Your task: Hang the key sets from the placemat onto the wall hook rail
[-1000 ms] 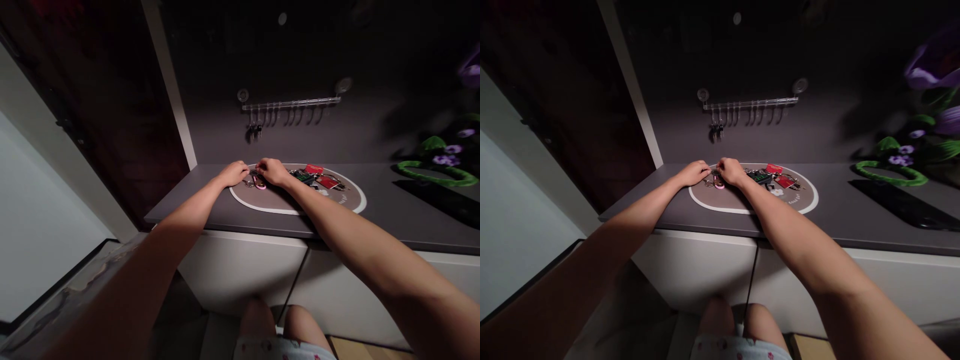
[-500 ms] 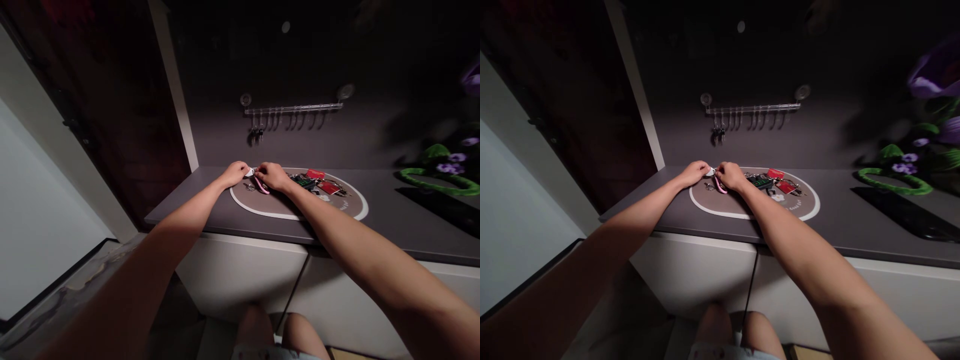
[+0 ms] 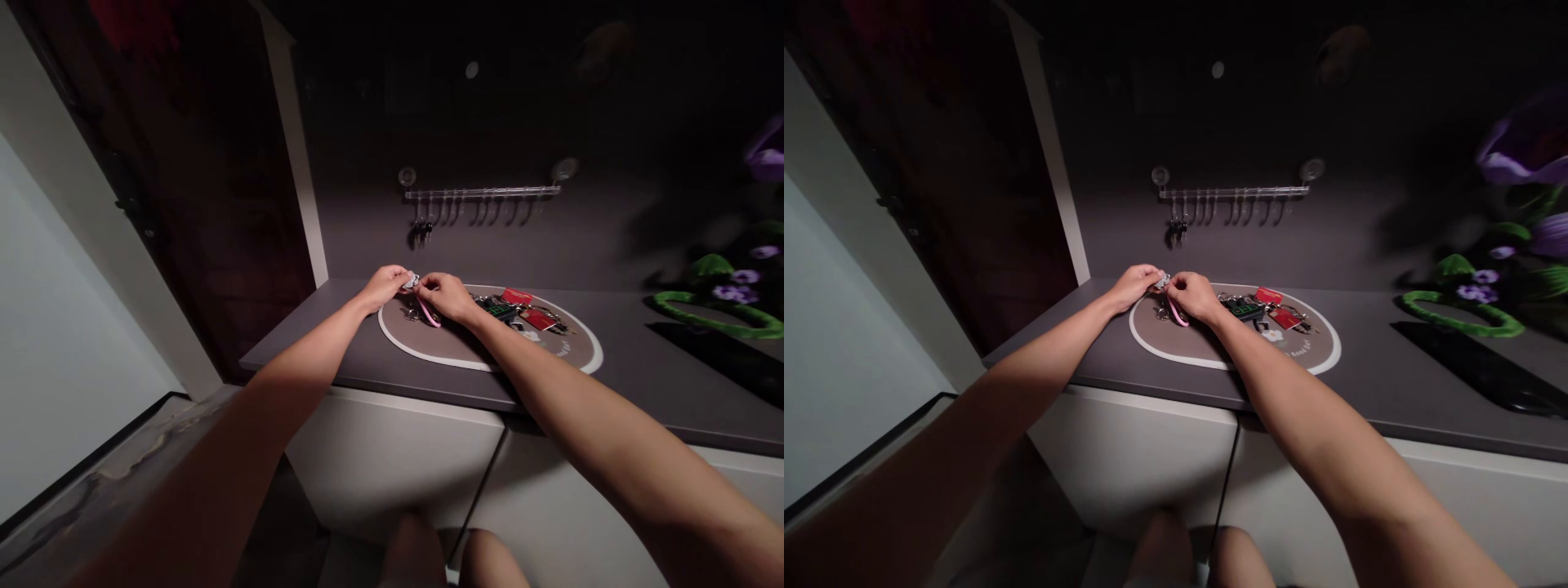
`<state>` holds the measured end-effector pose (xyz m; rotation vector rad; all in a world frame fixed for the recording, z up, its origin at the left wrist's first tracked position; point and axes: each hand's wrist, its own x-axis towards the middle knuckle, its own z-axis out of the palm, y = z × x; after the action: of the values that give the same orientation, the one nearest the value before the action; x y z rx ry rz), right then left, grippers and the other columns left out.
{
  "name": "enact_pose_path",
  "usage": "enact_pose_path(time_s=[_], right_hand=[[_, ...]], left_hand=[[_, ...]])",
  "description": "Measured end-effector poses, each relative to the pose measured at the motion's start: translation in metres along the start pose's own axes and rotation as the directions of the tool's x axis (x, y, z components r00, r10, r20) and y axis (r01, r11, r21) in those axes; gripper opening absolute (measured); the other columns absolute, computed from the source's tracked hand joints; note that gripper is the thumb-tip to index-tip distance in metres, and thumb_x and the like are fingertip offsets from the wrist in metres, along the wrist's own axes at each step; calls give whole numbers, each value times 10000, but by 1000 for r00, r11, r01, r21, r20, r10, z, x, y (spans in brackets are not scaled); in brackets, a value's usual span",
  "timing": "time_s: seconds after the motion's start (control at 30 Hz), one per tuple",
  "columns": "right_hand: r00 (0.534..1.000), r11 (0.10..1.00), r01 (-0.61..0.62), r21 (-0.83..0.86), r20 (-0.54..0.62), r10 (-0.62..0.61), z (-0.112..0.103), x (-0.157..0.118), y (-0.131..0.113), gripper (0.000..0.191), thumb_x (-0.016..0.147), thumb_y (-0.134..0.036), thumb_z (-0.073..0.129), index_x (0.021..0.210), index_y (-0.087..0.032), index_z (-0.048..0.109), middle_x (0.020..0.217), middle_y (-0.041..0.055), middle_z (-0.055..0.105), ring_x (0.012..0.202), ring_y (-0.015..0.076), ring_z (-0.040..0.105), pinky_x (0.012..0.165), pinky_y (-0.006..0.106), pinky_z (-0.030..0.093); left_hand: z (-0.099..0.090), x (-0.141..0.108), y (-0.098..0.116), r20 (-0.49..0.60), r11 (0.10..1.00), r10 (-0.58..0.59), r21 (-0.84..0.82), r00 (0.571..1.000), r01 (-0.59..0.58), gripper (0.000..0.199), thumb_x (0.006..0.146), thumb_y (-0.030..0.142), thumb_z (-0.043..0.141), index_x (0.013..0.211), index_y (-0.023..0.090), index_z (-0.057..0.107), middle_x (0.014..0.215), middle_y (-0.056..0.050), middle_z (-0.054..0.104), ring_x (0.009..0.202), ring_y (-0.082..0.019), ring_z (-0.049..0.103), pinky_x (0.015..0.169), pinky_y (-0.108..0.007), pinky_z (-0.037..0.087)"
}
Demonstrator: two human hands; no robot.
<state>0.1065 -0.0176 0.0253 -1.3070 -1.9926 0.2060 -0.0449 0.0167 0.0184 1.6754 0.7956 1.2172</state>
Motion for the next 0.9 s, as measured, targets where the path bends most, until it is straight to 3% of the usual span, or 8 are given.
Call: enact_pose_path(time_s=[0.37,0.6,0.9], right_hand=[[990,998,42,55,-137,-34,-5,-2,-7,197,730,-263,485,713,-149,645,733,25,655,679,115,549,659,216,379],[984,984,55,171,-176,-24,-5,4,-1,197,748,-278,507,776,-149,653,787,41,655,722,125,556,699,233,393],[980,859,62,509,-193,44,-1,9,8,265,708,-396,552,766,-140,586,767,19,602,718,113,513,723,251,404]], left_hand=[[-2,0,4,-58,995,-32,-100,998,26,174,745,261,572,670,105,549,614,1,575,544,-60,507,594,-219,431],[-4,-2,9,-119,983,-97,-169,988,76,104,758,152,506,669,105,531,586,-20,578,536,-89,549,531,-214,413],[-1,-5,3,44,987,-64,-142,997,69,170,719,274,567,662,115,548,601,-4,553,539,-74,495,521,-203,365]])
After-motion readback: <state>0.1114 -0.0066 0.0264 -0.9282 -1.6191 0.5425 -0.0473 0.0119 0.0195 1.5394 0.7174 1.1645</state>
